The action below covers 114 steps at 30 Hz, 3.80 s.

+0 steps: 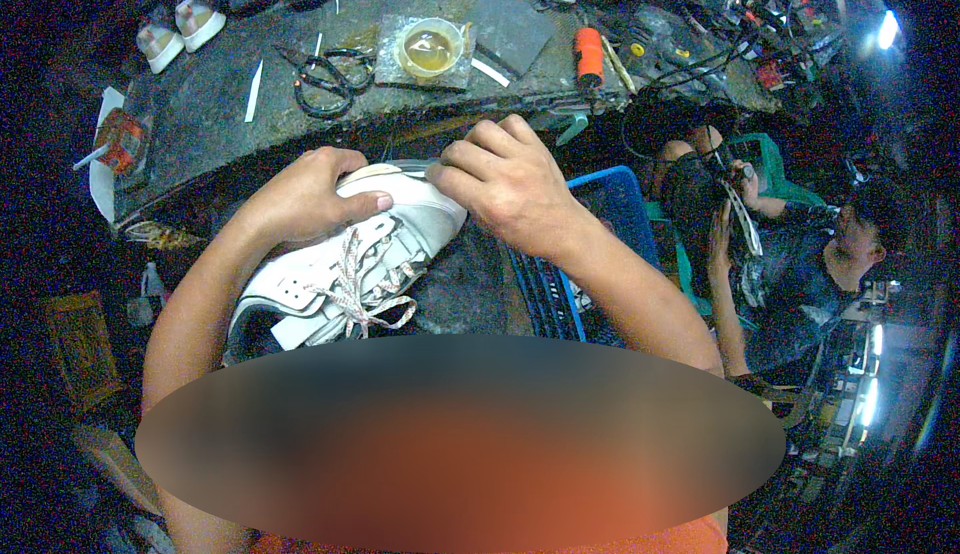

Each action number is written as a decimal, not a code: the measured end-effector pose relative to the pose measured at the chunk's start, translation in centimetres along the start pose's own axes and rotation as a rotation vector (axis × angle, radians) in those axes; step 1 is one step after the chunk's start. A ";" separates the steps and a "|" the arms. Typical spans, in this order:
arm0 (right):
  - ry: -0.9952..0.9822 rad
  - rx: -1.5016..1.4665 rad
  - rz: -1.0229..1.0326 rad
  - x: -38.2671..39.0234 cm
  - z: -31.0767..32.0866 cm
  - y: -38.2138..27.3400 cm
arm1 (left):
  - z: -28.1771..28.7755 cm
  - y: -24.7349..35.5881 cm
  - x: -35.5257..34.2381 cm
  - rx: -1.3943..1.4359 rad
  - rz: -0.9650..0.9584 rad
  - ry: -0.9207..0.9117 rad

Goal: The person applies glue to the sole of a white sneaker using a small stick, then presses the sole to the upper. They repeat the process on a second white sneaker and then handle a black sneaker, pressing its sole and upper together. The person places the finished white sneakers on a nearby shelf.

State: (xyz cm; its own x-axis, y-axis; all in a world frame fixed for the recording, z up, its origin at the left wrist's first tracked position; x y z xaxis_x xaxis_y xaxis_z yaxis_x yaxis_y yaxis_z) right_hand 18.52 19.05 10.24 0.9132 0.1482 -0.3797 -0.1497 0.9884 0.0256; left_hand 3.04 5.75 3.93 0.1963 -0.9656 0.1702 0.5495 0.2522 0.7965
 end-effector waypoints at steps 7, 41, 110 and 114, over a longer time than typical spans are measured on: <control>0.002 -0.032 -0.018 0.4 -0.4 0.2 | 0.1 0.0 0.0 0.001 0.004 -0.013; -0.159 0.041 -0.079 -0.3 1.9 0.2 | 0.2 -0.1 0.1 -0.010 0.002 -0.030; 0.595 -0.706 -0.876 8.0 3.0 -1.6 | -0.6 2.9 5.2 -0.213 0.009 0.207; 0.475 -0.544 -0.834 5.2 3.8 1.1 | -0.2 2.2 4.8 -0.157 -0.006 0.194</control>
State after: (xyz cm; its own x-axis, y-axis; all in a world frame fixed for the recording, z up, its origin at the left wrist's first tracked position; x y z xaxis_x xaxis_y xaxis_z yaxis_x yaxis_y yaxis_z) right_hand 24.53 21.00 11.86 0.5840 -0.7016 -0.4083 0.1919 0.6081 -0.7703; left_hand 5.34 1.71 6.38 0.3367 -0.9408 0.0388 0.6678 0.2677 0.6946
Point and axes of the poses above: each hand's wrist, its own x-axis away from the middle knuckle, its own z-axis out of the back of the hand, y = z × x, the point moved 5 cm from there along -x, towards the middle knuckle, and after that the axes turned 10 degrees about -z, right-handed, at the moved point
